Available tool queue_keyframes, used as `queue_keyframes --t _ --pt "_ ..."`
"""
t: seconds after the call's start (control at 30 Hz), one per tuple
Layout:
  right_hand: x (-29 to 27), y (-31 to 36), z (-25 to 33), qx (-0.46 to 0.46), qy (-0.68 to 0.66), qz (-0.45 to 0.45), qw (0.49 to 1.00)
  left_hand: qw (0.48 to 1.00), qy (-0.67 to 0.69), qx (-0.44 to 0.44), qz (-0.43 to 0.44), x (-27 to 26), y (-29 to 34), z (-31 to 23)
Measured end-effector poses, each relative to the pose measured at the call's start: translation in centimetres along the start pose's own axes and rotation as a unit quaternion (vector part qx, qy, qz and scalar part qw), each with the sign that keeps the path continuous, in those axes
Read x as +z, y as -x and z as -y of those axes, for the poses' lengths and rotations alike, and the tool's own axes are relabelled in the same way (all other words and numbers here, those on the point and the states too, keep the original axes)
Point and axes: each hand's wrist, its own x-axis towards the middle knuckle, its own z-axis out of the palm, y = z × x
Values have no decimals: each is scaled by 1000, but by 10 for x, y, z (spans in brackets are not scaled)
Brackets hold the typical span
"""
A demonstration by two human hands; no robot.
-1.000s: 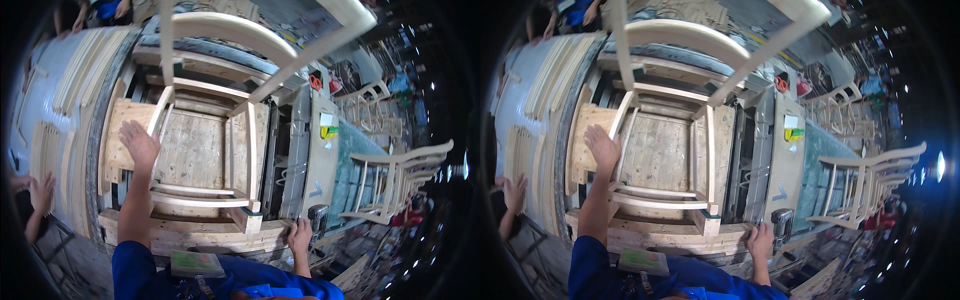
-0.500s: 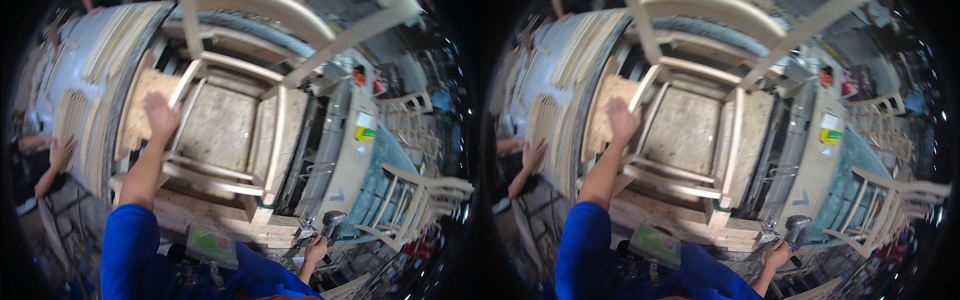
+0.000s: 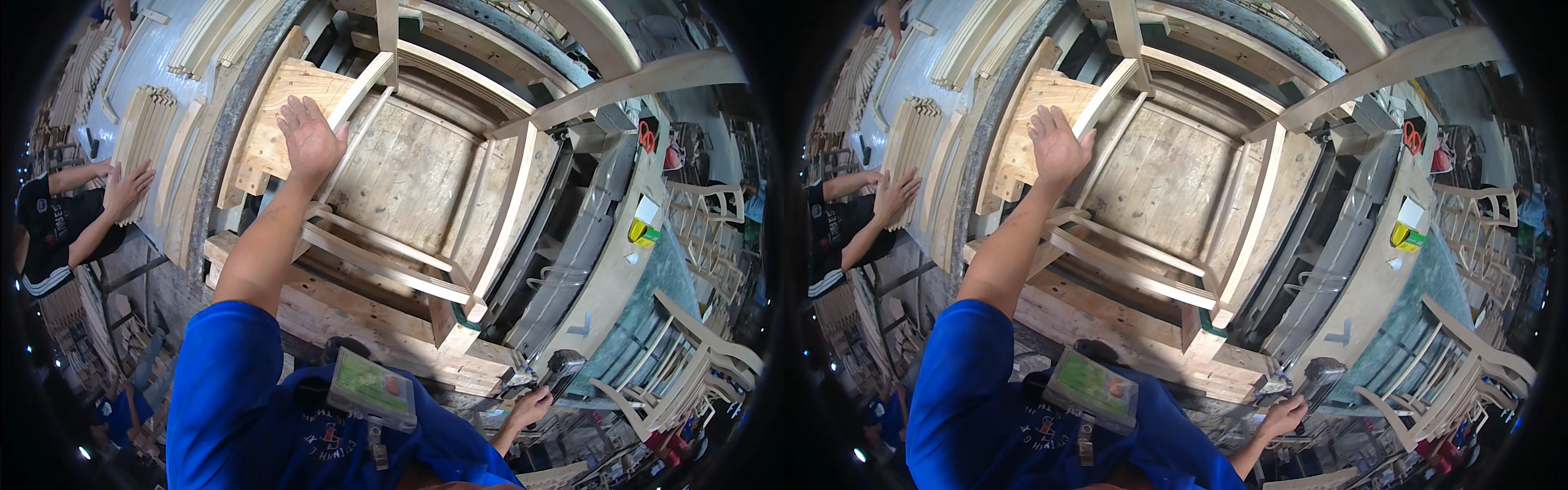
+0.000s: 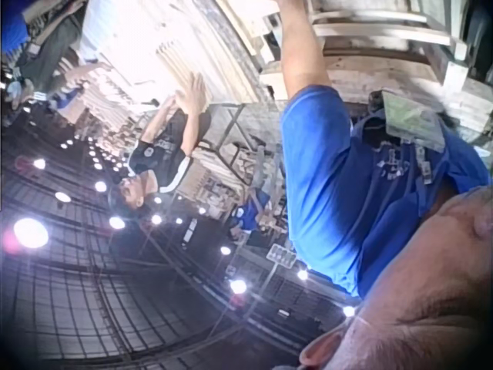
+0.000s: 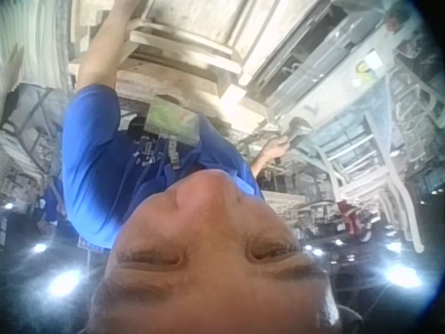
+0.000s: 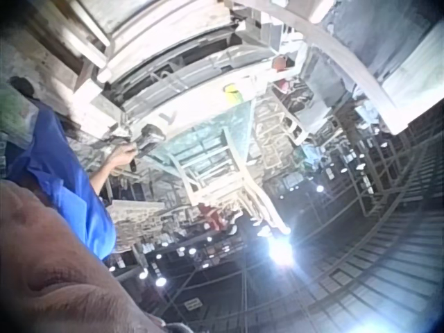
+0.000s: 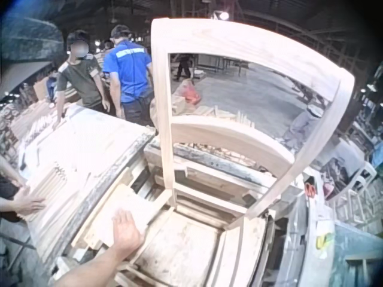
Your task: The person assembles wooden chair frames on a workbench in a factory. They receive a chair frame, position it on a jig, and use a pneumatic nail gun to fasten the seat rails to the legs. The person repeats this process for multiple chairs, moving each completed frame aside.
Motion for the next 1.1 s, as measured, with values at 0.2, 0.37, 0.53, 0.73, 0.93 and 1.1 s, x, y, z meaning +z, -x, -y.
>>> queue_keyframes --t 0.2,0.37,0.53,0.73,0.93,1.1 --pt "17 14 4 133 -286 -41 948 1000 7 -2 9 2 -1 2" --pt "17 21 9 100 -331 -47 937 999 9 -18 35 4 -1 4" --pt "23 26 13 49 -85 -88 991 999 43 -14 16 2 -1 5" --pt "16 29 9 -162 196 -136 957 999 21 -17 24 1 2 7" --pt "22 34 15 -127 169 -130 969 997 32 -34 57 -4 0 4" --pt "24 34 14 -106 162 -143 971 998 28 -27 58 -5 0 3"
